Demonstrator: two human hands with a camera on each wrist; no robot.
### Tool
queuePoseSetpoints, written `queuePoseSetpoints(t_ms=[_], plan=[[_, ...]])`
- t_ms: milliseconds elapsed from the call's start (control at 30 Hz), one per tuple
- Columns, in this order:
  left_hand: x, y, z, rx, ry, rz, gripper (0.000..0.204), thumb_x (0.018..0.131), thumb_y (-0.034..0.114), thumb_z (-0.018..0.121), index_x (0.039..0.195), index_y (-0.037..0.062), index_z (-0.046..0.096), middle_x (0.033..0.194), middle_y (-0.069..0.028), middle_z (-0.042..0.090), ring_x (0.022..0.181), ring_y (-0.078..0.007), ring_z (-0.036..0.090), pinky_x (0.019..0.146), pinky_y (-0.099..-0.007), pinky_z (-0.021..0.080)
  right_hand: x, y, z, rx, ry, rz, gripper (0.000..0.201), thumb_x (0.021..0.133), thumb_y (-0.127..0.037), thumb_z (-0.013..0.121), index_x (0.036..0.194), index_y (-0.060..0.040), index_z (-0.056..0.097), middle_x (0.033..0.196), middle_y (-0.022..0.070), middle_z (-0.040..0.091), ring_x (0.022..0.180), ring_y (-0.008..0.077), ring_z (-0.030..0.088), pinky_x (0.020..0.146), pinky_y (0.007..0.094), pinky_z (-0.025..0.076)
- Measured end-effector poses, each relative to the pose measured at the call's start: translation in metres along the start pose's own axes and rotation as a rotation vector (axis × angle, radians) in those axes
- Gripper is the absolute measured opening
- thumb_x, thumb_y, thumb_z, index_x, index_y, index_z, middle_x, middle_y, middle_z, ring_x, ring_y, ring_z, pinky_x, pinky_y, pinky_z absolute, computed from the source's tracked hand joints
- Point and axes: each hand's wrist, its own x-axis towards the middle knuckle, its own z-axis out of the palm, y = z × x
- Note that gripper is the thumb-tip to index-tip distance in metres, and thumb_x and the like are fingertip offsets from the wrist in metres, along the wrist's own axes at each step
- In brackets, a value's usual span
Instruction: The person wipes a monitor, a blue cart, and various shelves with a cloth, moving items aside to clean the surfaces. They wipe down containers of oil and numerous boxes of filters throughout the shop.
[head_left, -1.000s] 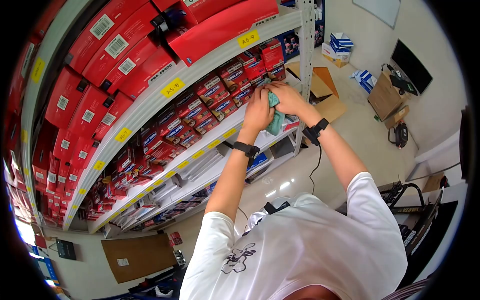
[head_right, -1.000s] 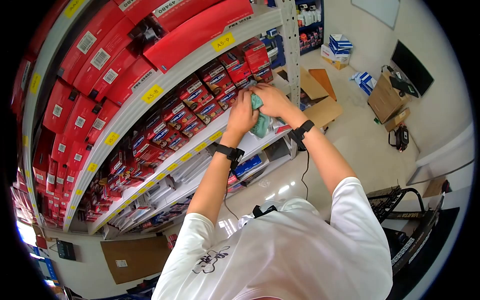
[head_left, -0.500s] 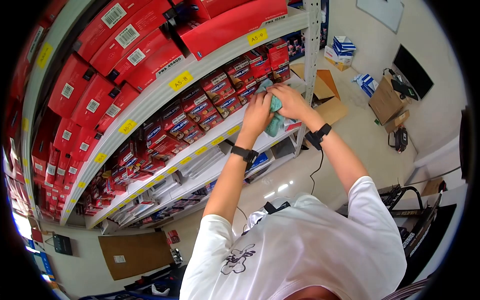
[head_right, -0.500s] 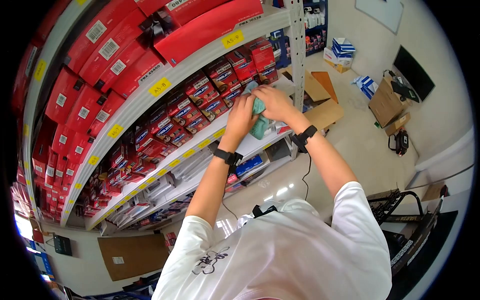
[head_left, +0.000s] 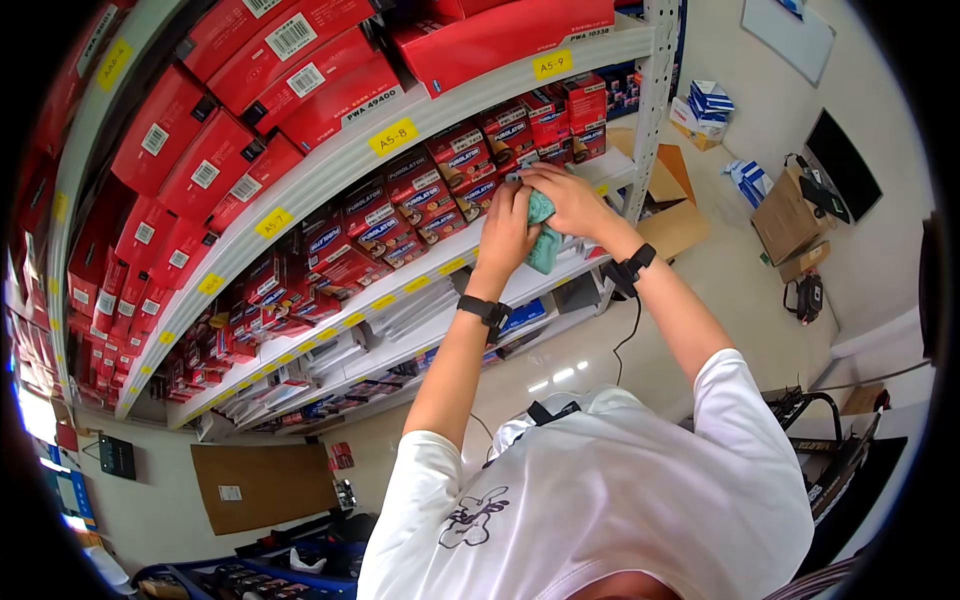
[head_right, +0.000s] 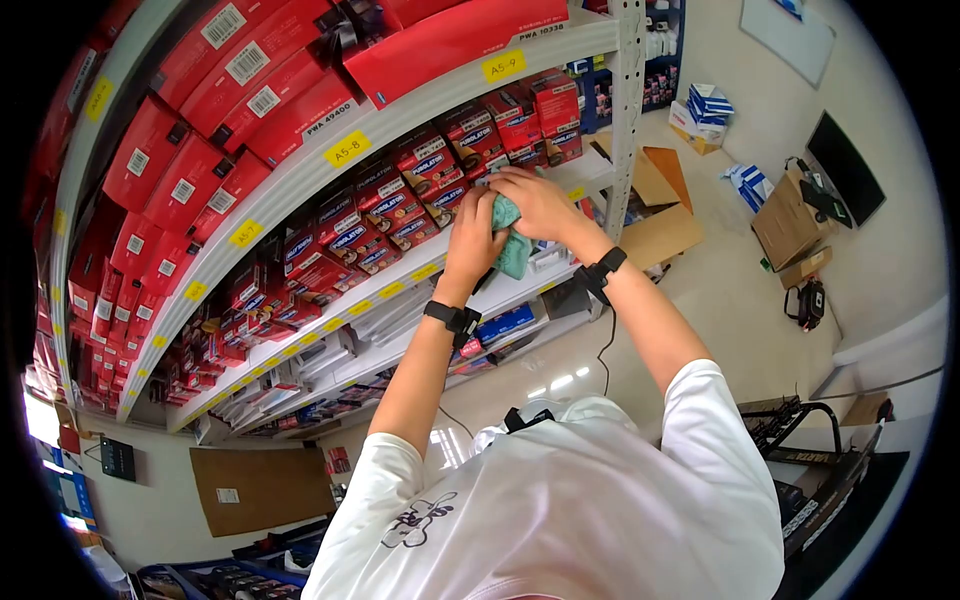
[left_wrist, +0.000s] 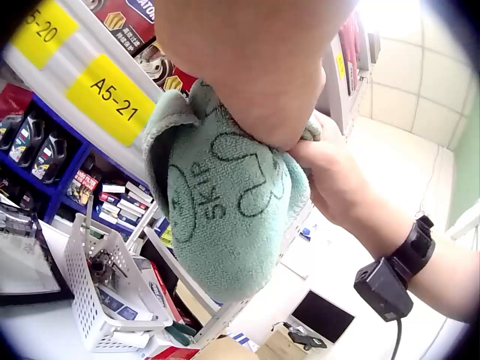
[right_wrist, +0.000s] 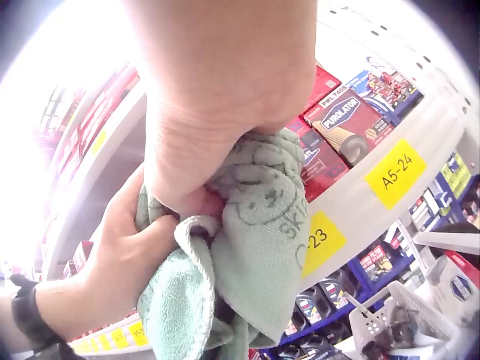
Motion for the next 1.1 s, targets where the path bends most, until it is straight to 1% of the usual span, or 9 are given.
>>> queuePoseSetpoints(t_ms=[67,233,300,367,467,600,833,967,1100], plan=[[-0.001,-0.001,0.001,-0.026,-0.061,-0.121,0.062,0.073,0.004,0.073,0.13,0.0045,0.049,0.127,-0.0215,0.055,0.117,-0.0442,0.055,0.097,-0.0493,0.05,-0.001,0.003,0.005,0.025,-0.018,0.033,0.055,0.071,-0.001,0.064,0.125,-0.0016,0.062,0.127,0.0189,0.065,0.122,0.0383,0.06,0.099,0.0456,0.052],[-0.008,-0.003,-0.004,-0.059,-0.106,-0.112,0.064,0.071,0.002,0.075,0.129,0.0047,0.05,0.128,-0.0211,0.055,0.119,-0.0439,0.054,0.098,-0.0488,0.05,-0.001,-0.001,0.005,0.068,-0.141,0.173,0.056,0.068,0.001,0.066,0.125,-0.0017,0.063,0.128,0.0169,0.066,0.124,0.0363,0.059,0.101,0.0442,0.052],[-0.014,-0.005,-0.005,-0.054,-0.089,-0.06,0.064,0.069,0.0,0.076,0.128,0.0047,0.051,0.127,-0.0207,0.055,0.119,-0.0437,0.054,0.099,-0.049,0.05,-0.006,-0.004,0.005,0.044,-0.059,0.037,0.055,0.067,0.002,0.066,0.122,-0.0019,0.064,0.13,0.015,0.066,0.126,0.0342,0.059,0.102,0.043,0.052],[-0.024,-0.011,-0.006,0.08,0.053,0.078,0.065,0.066,0.001,0.079,0.126,0.0047,0.053,0.129,-0.0203,0.055,0.121,-0.0427,0.055,0.101,-0.0497,0.05,-0.003,-0.009,0.009,0.039,-0.015,-0.049,0.054,0.067,0.003,0.066,0.121,-0.0018,0.065,0.131,0.0139,0.066,0.127,0.0338,0.059,0.103,0.0426,0.051],[-0.031,-0.013,-0.012,0.121,0.221,0.091,0.066,0.061,-0.008,0.077,0.123,0.0038,0.055,0.131,-0.0208,0.055,0.124,-0.0434,0.054,0.101,-0.0509,0.049,0.007,-0.022,0.018,0.052,0.047,-0.165,0.054,0.067,0.005,0.066,0.12,-0.0016,0.065,0.132,0.0121,0.066,0.129,0.0332,0.058,0.104,0.0421,0.051],[-0.033,-0.019,-0.021,0.228,0.256,0.033,0.062,0.064,-0.006,0.074,0.122,0.0025,0.055,0.128,-0.0217,0.057,0.12,-0.044,0.057,0.099,-0.0497,0.05,0.021,-0.032,0.029,0.095,0.07,-0.195,0.052,0.067,0.006,0.065,0.119,0.0003,0.066,0.131,0.0138,0.066,0.129,0.0339,0.057,0.105,0.0418,0.051],[-0.038,-0.015,-0.027,0.16,0.186,-0.11,0.057,0.068,-0.004,0.073,0.122,0.0015,0.055,0.125,-0.0212,0.058,0.111,-0.0428,0.059,0.092,-0.0486,0.052,0.024,-0.025,0.043,0.172,-0.103,-0.077,0.053,0.066,0.004,0.064,0.119,0.0029,0.065,0.131,0.0159,0.066,0.128,0.0347,0.058,0.106,0.0433,0.05],[-0.039,-0.017,-0.031,0.18,0.216,-0.068,0.058,0.068,-0.003,0.073,0.123,0.0016,0.055,0.123,-0.0207,0.058,0.11,-0.0427,0.059,0.09,-0.0486,0.052,0.028,-0.032,0.041,0.154,0.001,-0.2,0.049,0.069,0.002,0.064,0.117,0.0022,0.066,0.126,0.0181,0.067,0.122,0.0354,0.061,0.101,0.0424,0.052],[-0.047,-0.022,-0.035,0.116,0.096,-0.175,0.058,0.068,-0.002,0.072,0.123,0.002,0.054,0.121,-0.0209,0.058,0.111,-0.0429,0.058,0.089,-0.0491,0.052,0.027,-0.036,0.046,0.186,-0.075,-0.065,0.045,0.068,-0.001,0.067,0.114,0.0006,0.067,0.122,0.0172,0.068,0.116,0.0362,0.063,0.097,0.0435,0.053]])
